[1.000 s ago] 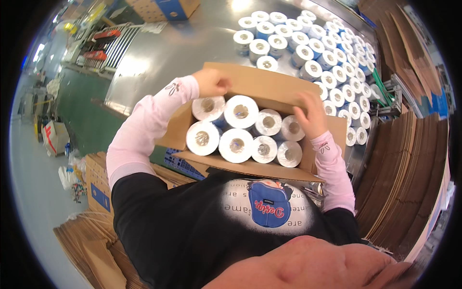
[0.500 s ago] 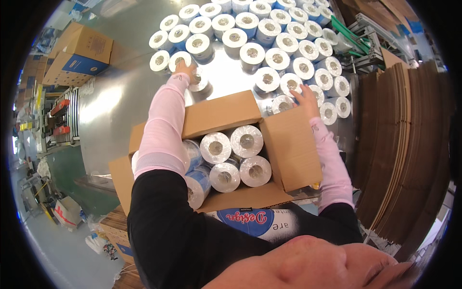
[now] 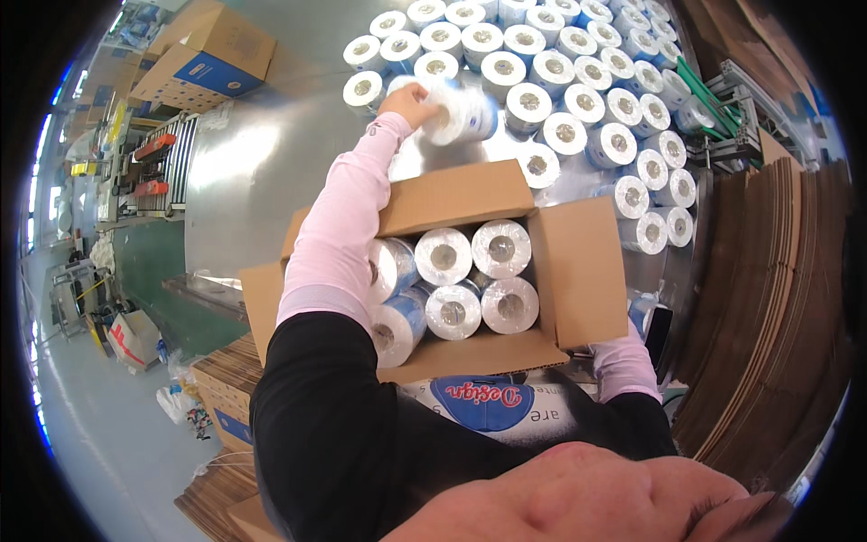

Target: The person places rolls of blue and white tape into cardboard boxes by hand, repeating the process for multiple boxes on a metal table.

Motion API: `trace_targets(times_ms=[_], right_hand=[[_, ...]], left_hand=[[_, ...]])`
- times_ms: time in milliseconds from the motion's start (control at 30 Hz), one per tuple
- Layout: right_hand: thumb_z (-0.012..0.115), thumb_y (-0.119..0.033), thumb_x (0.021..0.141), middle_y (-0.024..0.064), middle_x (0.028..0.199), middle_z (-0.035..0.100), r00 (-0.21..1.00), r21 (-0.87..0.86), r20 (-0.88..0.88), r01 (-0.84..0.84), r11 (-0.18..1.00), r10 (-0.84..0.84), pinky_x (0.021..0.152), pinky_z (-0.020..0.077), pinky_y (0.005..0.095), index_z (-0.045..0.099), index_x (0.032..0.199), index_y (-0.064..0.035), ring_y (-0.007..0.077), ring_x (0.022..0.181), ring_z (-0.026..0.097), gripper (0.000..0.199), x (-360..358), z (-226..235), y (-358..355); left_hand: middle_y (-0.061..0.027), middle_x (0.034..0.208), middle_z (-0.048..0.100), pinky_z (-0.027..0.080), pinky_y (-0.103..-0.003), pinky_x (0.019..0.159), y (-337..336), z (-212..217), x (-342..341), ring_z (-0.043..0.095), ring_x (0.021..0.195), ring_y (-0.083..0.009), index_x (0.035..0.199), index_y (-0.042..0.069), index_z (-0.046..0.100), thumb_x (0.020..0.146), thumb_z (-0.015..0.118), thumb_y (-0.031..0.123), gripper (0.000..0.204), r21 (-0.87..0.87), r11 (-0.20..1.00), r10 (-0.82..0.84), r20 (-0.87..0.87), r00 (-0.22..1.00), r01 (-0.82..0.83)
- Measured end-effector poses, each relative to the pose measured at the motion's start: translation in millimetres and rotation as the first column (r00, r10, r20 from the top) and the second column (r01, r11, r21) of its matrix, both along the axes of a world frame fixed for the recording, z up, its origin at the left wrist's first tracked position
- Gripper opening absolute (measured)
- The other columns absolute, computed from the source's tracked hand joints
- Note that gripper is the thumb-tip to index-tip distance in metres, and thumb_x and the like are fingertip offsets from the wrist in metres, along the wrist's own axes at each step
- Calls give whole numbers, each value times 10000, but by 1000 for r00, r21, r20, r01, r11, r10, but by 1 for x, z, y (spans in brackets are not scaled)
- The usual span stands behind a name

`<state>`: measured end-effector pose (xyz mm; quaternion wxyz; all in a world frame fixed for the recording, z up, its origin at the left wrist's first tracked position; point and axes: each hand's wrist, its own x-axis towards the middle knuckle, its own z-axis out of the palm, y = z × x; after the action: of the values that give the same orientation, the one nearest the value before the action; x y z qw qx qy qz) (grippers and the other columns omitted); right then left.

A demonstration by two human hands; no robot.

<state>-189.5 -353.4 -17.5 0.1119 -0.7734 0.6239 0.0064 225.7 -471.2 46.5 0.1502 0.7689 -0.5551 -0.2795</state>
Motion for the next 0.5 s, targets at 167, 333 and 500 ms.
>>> trace_targets(times_ms=[167,333,500], right_hand=[[746,-215,661,113,1070,575,423,135,870,289,948,-253,869,447,412,657,1080,-108,278,1019,555,441,-63,49,-53],[773,-182,630,101,1102,587,93,16,996,-270,963,10,880,458,382,655,1094,-97,260,1042,563,486,-63,223,-42],[698,-144,636,109,951,559,484,-51,462,-822,567,743,812,468,406,678,978,-105,314,948,567,344,25,269,17]], left_hand=[[-89,1103,662,509,-295,850,59,88,-35,628,1011,-149,1181,25,586,841,629,102,351,-235,970,-184,-883,432,-67],[-93,1192,628,513,-317,905,181,166,-56,602,1077,-147,1271,12,538,866,667,107,436,-238,907,-357,-873,333,347],[-138,1047,602,466,-433,893,269,209,-88,576,1016,-308,1025,99,643,712,676,96,315,-131,666,-718,155,679,734]])
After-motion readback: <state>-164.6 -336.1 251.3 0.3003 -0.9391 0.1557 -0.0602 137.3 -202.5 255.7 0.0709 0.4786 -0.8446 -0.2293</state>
